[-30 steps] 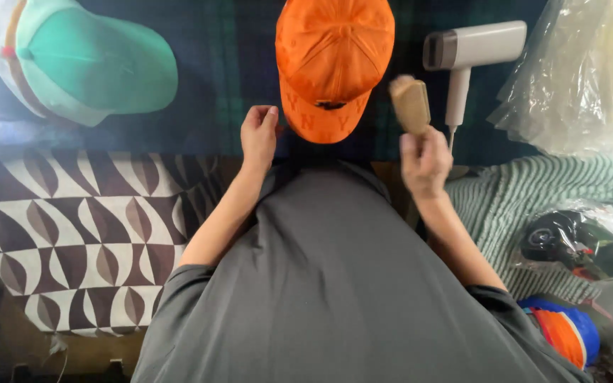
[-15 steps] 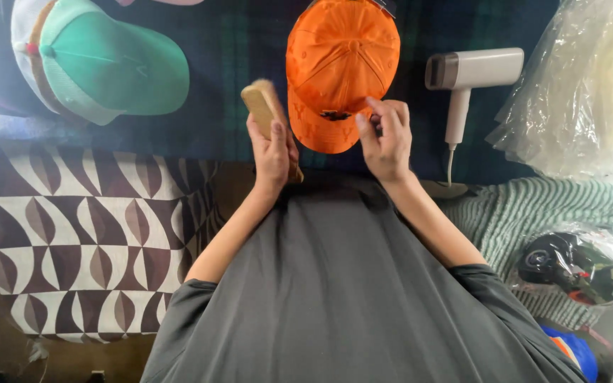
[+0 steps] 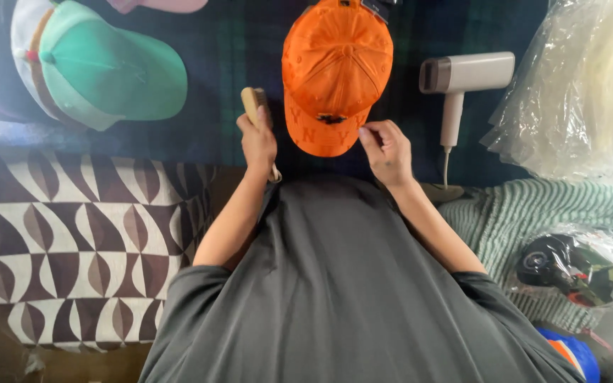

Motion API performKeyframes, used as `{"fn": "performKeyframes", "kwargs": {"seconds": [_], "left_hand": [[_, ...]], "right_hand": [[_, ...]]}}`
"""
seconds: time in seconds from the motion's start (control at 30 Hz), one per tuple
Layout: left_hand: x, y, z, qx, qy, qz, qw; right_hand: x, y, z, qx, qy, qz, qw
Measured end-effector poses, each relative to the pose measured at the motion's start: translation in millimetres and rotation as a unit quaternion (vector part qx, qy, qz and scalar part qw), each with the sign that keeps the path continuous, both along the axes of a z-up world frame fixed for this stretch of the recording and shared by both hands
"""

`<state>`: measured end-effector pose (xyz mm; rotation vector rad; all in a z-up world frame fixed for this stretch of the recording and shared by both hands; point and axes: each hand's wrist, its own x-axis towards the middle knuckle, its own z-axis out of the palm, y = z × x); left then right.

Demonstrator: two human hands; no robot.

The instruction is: The person uses a hair dryer to apply heat to an orange baseball cap, moving the device around the surface. They then use a brush to clean the cap's fabric and place the cap on a metal rack. Finally, they handle a wooden bowl wrapped in plastic.

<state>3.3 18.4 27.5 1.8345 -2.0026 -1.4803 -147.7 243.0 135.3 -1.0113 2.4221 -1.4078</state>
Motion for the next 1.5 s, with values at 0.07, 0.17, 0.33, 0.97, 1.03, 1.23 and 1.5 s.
{"fn": "performKeyframes", "kwargs": {"seconds": [0.07, 0.17, 0.33, 0.97, 1.03, 1.23, 1.5], "left_hand": [[-8, -14, 34, 0.013, -0.003, 0.019, 1.000], [-23, -41, 63, 0.090, 0.102, 0.039, 0.990], [-31, -96, -61, -0.119, -0.050, -0.047, 0.991], [-41, -20, 25, -0.255, 0.256, -0.115, 0.925], [-50, -4, 23, 0.097, 0.314, 0.025, 0.944], [-57, 1, 23, 0.221, 0.405, 0.147, 0.875], [-54, -7, 68, 0.214, 0.491, 0.104, 0.838]], "right_hand": [[-14, 3, 1, 0.029, 0.014, -0.028, 0.999], [-28, 1, -8, 0.136, -0.149, -0.121, 0.972], [-39, -19, -7, 0.014, -0.386, -0.157, 0.909], [-41, -10, -59, -0.092, -0.477, -0.141, 0.863], [-42, -8, -59, -0.115, -0.499, -0.131, 0.849], [-38, -4, -44, -0.154, -0.520, -0.147, 0.828], [-47, -4, -25, -0.223, -0.525, -0.104, 0.815]]}}
